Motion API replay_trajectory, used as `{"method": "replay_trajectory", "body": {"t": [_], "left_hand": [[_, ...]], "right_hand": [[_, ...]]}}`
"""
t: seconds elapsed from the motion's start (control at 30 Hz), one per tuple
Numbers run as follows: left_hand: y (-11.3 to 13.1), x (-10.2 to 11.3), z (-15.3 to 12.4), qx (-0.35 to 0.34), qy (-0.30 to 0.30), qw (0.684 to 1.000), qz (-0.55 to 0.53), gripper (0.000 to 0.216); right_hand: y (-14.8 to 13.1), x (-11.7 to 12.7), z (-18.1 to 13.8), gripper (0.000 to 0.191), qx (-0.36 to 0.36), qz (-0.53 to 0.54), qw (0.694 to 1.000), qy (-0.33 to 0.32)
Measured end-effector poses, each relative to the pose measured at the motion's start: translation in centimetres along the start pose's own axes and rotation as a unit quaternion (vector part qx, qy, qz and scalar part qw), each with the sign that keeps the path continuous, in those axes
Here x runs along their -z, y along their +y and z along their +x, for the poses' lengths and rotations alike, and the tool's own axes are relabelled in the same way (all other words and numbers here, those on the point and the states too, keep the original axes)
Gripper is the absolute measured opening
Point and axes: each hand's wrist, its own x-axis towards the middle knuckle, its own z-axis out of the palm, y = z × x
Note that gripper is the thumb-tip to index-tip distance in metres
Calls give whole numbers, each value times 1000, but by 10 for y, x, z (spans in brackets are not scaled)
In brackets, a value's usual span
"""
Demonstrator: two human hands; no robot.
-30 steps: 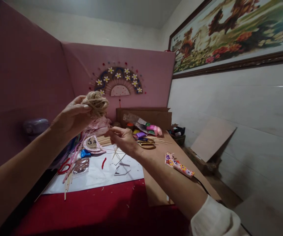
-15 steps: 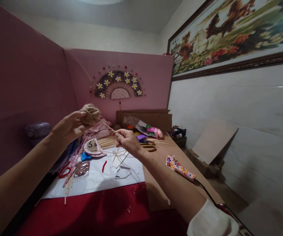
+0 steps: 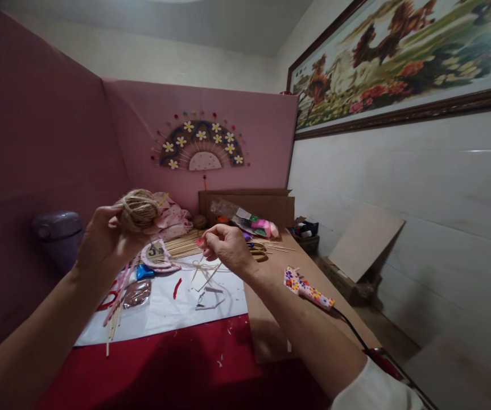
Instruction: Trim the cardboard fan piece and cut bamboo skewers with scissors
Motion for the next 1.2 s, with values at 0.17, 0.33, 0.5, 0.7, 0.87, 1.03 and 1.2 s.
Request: {"method": "replay_trajectory", "body": {"t": [0.17, 0.33, 0.5, 0.7, 0.87, 1.03, 1.2], "left_hand": [[-1, -8, 0, -8, 5, 1000, -22, 13], [-1, -17, 3, -3, -1, 999, -55, 15], [-2, -26, 2, -5, -18, 998, -68, 15], [4, -24, 1, -48, 6, 997, -56, 14], [-3, 7, 4, -34, 62, 997, 30, 19], [-42, 53, -4, 71, 122, 958, 249, 27], [-79, 84, -18, 147, 88, 909, 381, 36]], "right_hand": [[3, -4, -1, 23, 40, -80, 995, -46], [8, -26, -7, 30, 61, -189, 978, -68], [23, -54, -2, 48, 29, -80, 991, -99], [17, -58, -4, 25, -69, 61, 989, -112], [-1, -24, -10, 19, -84, -25, 989, -120], [7, 9, -11, 20, -126, -43, 983, -128], [35, 23, -9, 15, -143, -126, 978, -88]]}}
